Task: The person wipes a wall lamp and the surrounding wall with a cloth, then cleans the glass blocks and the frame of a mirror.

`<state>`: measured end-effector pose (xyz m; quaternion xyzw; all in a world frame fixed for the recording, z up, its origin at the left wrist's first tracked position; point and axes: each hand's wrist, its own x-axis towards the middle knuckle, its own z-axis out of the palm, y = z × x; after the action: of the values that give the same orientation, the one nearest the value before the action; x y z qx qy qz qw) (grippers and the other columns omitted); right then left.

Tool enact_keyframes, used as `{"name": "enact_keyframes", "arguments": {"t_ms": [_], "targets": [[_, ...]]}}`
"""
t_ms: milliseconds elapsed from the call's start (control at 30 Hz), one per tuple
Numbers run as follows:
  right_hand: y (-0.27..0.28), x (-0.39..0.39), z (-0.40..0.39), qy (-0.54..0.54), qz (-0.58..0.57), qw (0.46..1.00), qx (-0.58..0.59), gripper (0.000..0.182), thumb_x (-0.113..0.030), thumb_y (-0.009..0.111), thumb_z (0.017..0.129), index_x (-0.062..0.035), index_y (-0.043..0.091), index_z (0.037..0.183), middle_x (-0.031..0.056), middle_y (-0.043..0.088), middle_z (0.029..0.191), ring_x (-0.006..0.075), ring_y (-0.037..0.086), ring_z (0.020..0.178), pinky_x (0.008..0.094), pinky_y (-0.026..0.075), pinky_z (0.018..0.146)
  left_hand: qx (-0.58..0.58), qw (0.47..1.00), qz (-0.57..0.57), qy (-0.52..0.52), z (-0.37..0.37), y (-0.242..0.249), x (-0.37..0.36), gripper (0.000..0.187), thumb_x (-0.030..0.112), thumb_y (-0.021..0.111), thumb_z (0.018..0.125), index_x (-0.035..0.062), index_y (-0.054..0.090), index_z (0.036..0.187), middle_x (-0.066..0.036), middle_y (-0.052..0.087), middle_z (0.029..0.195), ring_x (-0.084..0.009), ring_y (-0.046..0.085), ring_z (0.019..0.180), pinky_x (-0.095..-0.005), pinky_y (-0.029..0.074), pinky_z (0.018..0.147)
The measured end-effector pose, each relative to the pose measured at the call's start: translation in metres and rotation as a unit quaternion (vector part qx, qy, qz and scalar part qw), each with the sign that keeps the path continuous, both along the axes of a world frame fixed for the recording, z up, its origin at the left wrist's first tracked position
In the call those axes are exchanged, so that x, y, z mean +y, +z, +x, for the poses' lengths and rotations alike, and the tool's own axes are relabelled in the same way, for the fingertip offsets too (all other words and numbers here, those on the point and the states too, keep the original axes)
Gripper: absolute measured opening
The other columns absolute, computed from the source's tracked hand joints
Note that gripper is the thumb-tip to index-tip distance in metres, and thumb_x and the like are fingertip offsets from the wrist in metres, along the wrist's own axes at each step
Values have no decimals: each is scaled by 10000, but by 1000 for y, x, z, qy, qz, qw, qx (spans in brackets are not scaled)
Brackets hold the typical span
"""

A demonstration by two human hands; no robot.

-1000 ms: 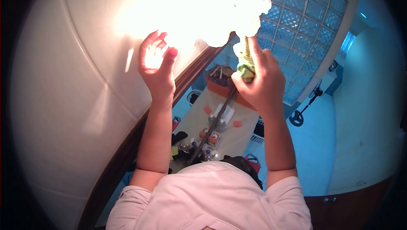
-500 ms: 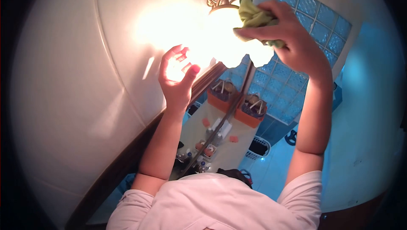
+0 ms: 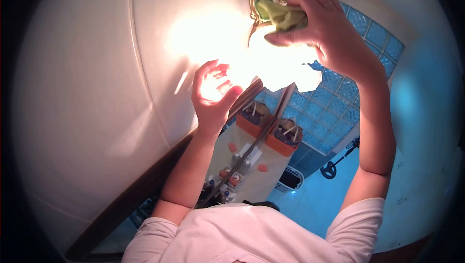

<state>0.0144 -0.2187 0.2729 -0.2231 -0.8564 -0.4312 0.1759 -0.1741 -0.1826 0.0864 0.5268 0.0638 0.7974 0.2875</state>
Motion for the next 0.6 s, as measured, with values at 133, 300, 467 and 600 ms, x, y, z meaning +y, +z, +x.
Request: {"name": "enact_keyframes", "arguments": {"t_ms": [133,300,467,600], "targets": [[-2,1,1,9,-4,1000,0,579,48,703,567,-303,691,1028,44,525,1180,248,460,1110,380,349,986,-3,1000,3,-9,0,-1,2,605,84,775,709,24,438,1207,-99,535,1077,-191,531,1014,-337,485,873],[-4,-20,-4,3,-75,997,-30,531,55,679,601,-286,698,1007,46,528,1160,234,464,1110,367,347,1002,-1,1000,6,-3,0,0,0,602,78,772,710,30,433,1205,-98,530,1079,-189,531,1014,-336,484,873],[-1,-21,-19,-9,-45,998,-46,421,36,645,650,-233,717,965,60,545,1067,229,475,1096,350,359,987,0,1000,7,2,0,0,1,593,70,769,709,33,434,1197,-99,523,1084,-189,527,1020,-339,481,878],[-2,-36,-18,-24,-76,994,-70,412,33,658,626,-199,718,961,57,546,1040,231,475,1074,346,373,959,1,1000,16,-4,1,-2,2,582,67,767,710,33,435,1187,-99,520,1087,-190,523,1023,-339,476,883]]}}
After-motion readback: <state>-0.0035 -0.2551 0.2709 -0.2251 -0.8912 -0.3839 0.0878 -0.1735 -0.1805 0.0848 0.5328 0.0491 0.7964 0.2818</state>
